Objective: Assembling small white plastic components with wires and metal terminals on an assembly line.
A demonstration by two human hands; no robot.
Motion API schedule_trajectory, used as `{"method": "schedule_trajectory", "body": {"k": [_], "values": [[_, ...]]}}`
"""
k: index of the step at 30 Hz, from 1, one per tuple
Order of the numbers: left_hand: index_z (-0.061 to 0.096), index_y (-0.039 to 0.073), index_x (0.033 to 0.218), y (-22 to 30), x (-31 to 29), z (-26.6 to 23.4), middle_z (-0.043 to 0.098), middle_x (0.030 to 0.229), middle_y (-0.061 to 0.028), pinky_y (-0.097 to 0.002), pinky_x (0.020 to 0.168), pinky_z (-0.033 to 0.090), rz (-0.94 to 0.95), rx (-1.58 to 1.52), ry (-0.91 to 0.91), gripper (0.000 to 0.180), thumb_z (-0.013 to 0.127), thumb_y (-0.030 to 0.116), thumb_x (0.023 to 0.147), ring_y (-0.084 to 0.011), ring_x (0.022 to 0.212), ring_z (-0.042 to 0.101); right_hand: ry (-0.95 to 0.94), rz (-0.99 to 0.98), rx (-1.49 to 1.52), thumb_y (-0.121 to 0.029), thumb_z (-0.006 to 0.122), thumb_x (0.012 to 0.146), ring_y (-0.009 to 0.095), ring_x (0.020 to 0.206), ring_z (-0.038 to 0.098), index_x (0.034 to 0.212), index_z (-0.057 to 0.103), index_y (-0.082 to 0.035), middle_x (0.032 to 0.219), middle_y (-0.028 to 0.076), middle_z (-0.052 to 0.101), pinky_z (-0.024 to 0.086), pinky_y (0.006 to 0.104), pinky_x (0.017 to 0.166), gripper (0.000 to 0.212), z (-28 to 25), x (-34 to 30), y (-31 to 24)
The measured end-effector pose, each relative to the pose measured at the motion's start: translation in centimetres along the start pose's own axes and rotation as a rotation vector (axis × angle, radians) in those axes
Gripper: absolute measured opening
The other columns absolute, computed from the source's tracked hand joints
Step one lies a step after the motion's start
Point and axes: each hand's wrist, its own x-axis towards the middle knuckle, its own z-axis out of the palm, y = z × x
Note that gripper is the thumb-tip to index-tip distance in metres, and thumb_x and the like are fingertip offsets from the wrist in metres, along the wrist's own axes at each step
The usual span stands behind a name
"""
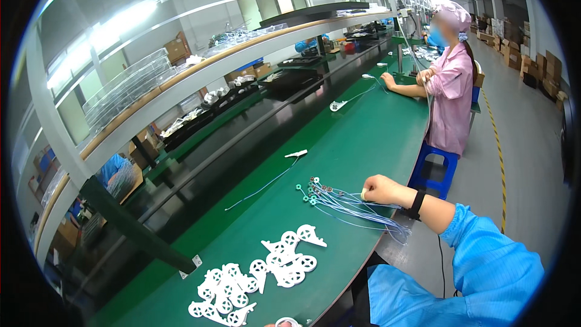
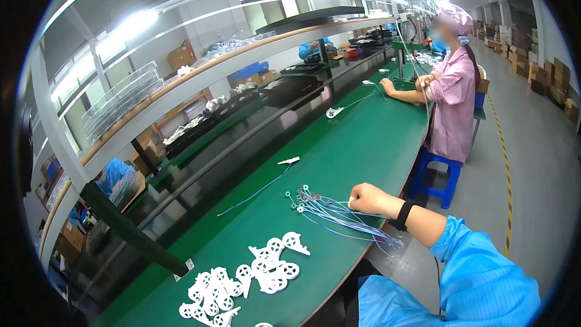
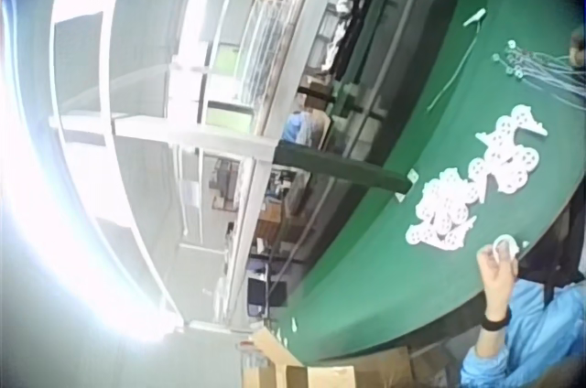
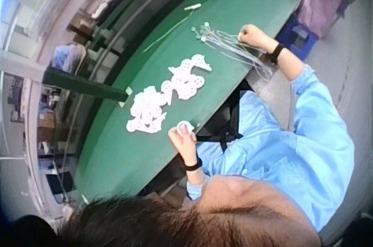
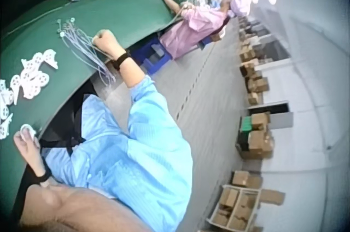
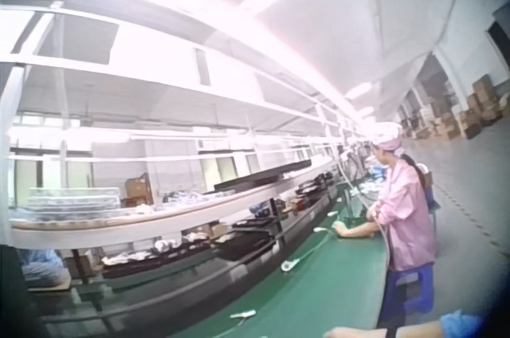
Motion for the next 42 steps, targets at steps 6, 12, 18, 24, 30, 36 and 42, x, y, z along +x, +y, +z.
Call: {"method": "schedule_trajectory", "body": {"k": [6,12,18,24,30,36,42], "values": [[0.036,0.009,0.102,0.6,-0.1,0.5,0.052,0.069,-0.0072,-0.0194,0.037,0.033,-0.005,-0.012,-0.019,0.021,0.051,0.022,0.098,-0.0079,0.042,0.042,-0.027,-0.116,0.605,-0.008,0.060,0.087,0.014,0.073,0.059,0.093,0.060,-0.001,0.082,0.005,0.062,0.050,0.0307,0.065,0.009,-2.0,1.0,2.4],[0.034,0.010,0.108,0.7,-1.7,1.6,0.052,0.069,-0.0072,-0.0202,0.041,0.036,-0.039,-0.001,-0.102,0.017,0.042,0.023,0.101,-0.0091,0.045,0.044,0.503,-0.419,0.162,-0.013,0.051,0.094,0.013,0.068,0.055,0.092,0.050,-0.004,0.074,0.004,0.055,0.046,0.0279,0.063,0.010,-9.0,-2.5,0.2],[0.036,0.007,0.117,-0.2,-3.0,3.3,0.055,0.083,-0.0100,-0.0258,0.054,0.045,-0.147,-0.163,-0.254,0.021,0.045,0.014,0.100,-0.0135,0.061,0.053,0.625,-0.374,0.291,-0.014,0.049,0.096,0.008,0.069,0.051,0.095,0.048,-0.006,0.075,0.000,0.051,0.044,0.0240,0.063,0.009,-14.3,-7.8,-3.1],[0.042,0.007,0.116,-1.1,-3.9,4.9,0.057,0.087,-0.0084,-0.0237,0.054,0.043,-0.347,-0.363,-0.271,0.020,0.047,0.009,0.097,-0.0134,0.064,0.053,0.484,-0.333,0.607,-0.020,0.049,0.098,0.006,0.058,0.050,0.098,0.047,-0.010,0.074,0.001,0.055,0.039,0.0188,0.050,0.011,-14.3,-11.1,-6.6],[0.045,0.009,0.115,-2.4,-5.0,5.0,0.056,0.089,-0.0074,-0.0249,0.057,0.043,-0.468,-0.466,-0.313,0.022,0.050,0.005,0.094,-0.0142,0.070,0.054,0.164,-0.262,0.894,-0.024,0.051,0.098,0.006,0.054,0.049,0.098,0.046,-0.010,0.071,0.001,0.055,0.037,0.0176,0.045,0.014,-9.2,-10.7,-7.4],[0.044,0.008,0.118,-3.1,-6.0,3.7,0.056,0.093,-0.0080,-0.0270,0.064,0.047,-0.415,-0.506,-0.246,0.028,0.052,0.001,0.091,-0.0158,0.077,0.056,-0.022,-0.273,1.167,-0.020,0.051,0.098,0.008,0.056,0.049,0.100,0.046,-0.010,0.071,0.003,0.054,0.036,0.0200,0.045,0.012,-6.6,-10.5,-9.8],[0.044,0.006,0.118,-3.6,-6.1,4.2,0.056,0.093,-0.0088,-0.0290,0.065,0.049,-0.426,-0.548,-0.151,0.029,0.050,-0.001,0.091,-0.0161,0.076,0.055,-0.172,-0.354,1.347,-0.017,0.050,0.097,0.011,0.053,0.049,0.104,0.046,-0.008,0.072,0.007,0.053,0.036,0.0214,0.045,0.011,-3.4,-12.1,-12.7]]}}
